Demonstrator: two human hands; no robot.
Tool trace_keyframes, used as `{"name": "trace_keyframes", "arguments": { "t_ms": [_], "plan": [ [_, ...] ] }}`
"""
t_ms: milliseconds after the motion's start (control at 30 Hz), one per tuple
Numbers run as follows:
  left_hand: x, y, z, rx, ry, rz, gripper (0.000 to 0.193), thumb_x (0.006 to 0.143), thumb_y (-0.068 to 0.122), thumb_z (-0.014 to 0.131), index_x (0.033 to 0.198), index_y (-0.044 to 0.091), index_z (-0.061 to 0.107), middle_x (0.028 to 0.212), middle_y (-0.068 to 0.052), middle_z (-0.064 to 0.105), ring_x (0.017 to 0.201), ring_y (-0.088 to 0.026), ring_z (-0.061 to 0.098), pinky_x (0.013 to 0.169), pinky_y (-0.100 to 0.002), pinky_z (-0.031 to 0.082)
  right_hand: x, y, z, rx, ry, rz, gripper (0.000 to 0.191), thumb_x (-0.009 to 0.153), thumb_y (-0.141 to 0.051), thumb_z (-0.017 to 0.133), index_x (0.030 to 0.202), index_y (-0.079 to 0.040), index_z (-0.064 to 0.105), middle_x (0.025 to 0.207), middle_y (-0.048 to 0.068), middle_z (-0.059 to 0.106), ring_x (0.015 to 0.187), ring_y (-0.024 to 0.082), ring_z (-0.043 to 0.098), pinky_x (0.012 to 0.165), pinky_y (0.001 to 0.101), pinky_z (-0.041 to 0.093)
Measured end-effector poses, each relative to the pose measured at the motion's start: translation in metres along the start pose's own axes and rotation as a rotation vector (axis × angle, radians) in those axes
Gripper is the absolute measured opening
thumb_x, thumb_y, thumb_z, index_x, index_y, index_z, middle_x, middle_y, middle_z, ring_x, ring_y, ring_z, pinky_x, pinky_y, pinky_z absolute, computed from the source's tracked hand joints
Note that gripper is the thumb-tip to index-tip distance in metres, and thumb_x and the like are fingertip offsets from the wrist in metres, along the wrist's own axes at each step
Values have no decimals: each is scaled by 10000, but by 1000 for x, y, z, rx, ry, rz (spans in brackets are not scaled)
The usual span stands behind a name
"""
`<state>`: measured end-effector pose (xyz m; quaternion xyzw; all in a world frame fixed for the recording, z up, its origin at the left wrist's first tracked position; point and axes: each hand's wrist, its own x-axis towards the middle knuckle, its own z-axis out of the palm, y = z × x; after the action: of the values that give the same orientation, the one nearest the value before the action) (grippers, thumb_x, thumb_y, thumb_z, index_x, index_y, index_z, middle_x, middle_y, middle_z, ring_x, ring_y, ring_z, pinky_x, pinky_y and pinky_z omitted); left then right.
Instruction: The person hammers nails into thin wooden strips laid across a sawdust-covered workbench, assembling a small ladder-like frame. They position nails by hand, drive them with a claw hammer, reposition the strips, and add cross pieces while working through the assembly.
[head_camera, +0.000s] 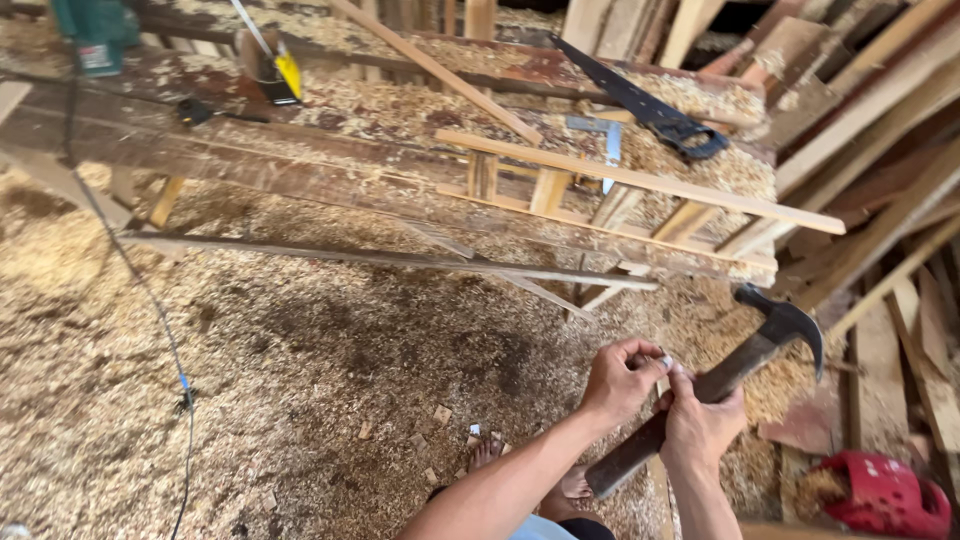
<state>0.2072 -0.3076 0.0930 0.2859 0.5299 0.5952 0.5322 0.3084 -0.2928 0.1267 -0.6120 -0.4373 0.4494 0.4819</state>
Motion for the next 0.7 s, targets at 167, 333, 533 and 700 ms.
{"name": "trace_keyframes", "arguments": {
  "t_ms": [167,333,533,700],
  "plan": [
    [9,-4,-3,85,15,58,132,925,164,728,982,45,729,724,21,595,564,-73,480,479,-244,400,9,-2,5,-56,-30,30,230,940,10,715,1026,-4,502,741,82,596,513,151,583,429,296,493],
    [22,-11,0,111,19,51,145,909,174,739,1001,62,737,740,14,622,559,-74,498,464,-250,400,26,2,4,-20,-62,24,233,935,13,715,1024,6,499,748,90,609,513,153,580,433,306,486],
    [55,-15,7,218,-23,103,128,953,203,713,1008,93,751,916,28,718,782,-86,647,678,-264,521,60,3,8,-77,-46,62,237,888,-23,746,996,15,539,691,76,626,495,170,590,416,322,494],
    [89,-7,24,182,71,249,82,881,109,690,957,91,715,860,-4,717,749,-102,646,668,-280,521,90,-15,8,-160,-51,50,197,910,-143,764,941,9,643,651,84,631,479,135,543,421,295,433]
  ]
}}
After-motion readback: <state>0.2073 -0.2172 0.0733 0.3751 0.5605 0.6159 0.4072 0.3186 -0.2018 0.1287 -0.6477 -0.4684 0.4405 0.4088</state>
